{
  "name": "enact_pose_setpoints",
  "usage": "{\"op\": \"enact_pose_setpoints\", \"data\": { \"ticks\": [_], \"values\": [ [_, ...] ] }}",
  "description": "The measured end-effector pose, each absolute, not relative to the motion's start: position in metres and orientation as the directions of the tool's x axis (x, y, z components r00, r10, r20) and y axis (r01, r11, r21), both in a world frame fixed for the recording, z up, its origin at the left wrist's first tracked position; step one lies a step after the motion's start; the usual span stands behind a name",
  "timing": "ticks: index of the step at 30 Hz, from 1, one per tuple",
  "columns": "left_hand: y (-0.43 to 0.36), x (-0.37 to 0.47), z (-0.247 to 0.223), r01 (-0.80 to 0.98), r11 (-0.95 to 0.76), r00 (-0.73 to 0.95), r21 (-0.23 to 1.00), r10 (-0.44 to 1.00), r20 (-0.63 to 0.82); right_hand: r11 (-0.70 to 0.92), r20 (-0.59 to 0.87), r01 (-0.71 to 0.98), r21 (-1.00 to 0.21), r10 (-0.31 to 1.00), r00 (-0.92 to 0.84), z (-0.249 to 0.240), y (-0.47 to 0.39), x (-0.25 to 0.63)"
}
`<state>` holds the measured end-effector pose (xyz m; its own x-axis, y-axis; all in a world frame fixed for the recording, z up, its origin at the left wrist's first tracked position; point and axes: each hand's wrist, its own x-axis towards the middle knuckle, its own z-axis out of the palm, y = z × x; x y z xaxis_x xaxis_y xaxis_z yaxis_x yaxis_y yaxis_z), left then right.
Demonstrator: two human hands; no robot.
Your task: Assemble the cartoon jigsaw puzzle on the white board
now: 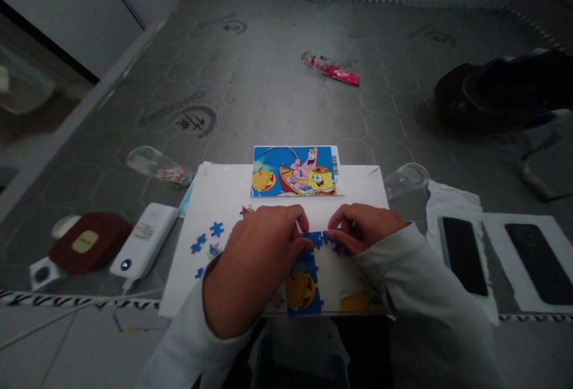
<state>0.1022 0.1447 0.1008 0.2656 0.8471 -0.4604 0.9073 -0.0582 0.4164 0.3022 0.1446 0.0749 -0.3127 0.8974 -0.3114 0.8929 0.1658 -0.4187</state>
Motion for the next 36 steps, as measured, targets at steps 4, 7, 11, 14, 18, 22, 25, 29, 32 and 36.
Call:
{"op": "enact_pose_setpoints", "data": {
  "ticks": [4, 7, 11, 14, 18, 22, 25, 29, 32, 36],
  "values": [
    [0.145, 0.103, 0.099, 0.899, -0.068, 0.28, 0.432, 0.849, -0.449, 0.147, -0.319, 0.9, -0.411, 0.902, -0.292, 0.076, 0.144, 0.3],
    [0.145, 0.103, 0.098, 0.897, -0.08, 0.29, 0.434, 0.849, -0.441, 0.127, -0.318, 0.904, -0.407, 0.908, -0.271, 0.075, 0.143, 0.298],
    [0.146, 0.102, 0.094, 0.899, -0.087, 0.289, 0.43, 0.856, -0.429, 0.113, -0.311, 0.902, -0.417, 0.915, -0.259, 0.076, 0.14, 0.296],
    [0.146, 0.102, 0.092, 0.902, -0.098, 0.291, 0.42, 0.858, -0.424, 0.11, -0.29, 0.904, -0.413, 0.925, -0.245, 0.078, 0.138, 0.295],
    [0.145, 0.101, 0.092, 0.902, -0.117, 0.304, 0.415, 0.856, -0.419, 0.123, -0.275, 0.909, -0.399, 0.929, -0.246, 0.077, 0.137, 0.293],
    [0.141, 0.104, 0.094, 0.886, -0.124, 0.301, 0.447, 0.887, -0.349, 0.153, -0.274, 0.912, -0.38, 0.923, -0.269, 0.08, 0.14, 0.297],
    [0.139, 0.11, 0.095, 0.877, -0.112, 0.27, 0.466, 0.919, -0.286, 0.198, -0.219, 0.91, -0.363, 0.932, -0.29, 0.087, 0.141, 0.308],
    [0.135, 0.119, 0.092, 0.848, -0.136, 0.306, 0.513, 0.915, -0.263, 0.218, -0.214, 0.911, -0.35, 0.928, -0.305, 0.089, 0.139, 0.323],
    [0.132, 0.124, 0.089, 0.842, -0.159, 0.331, 0.516, 0.907, -0.262, 0.206, -0.3, 0.907, -0.369, 0.897, -0.325, 0.081, 0.141, 0.325],
    [0.133, 0.126, 0.088, 0.856, -0.149, 0.327, 0.495, 0.898, -0.294, 0.173, -0.393, 0.927, -0.333, 0.868, -0.303, 0.066, 0.146, 0.323]
  ]
}}
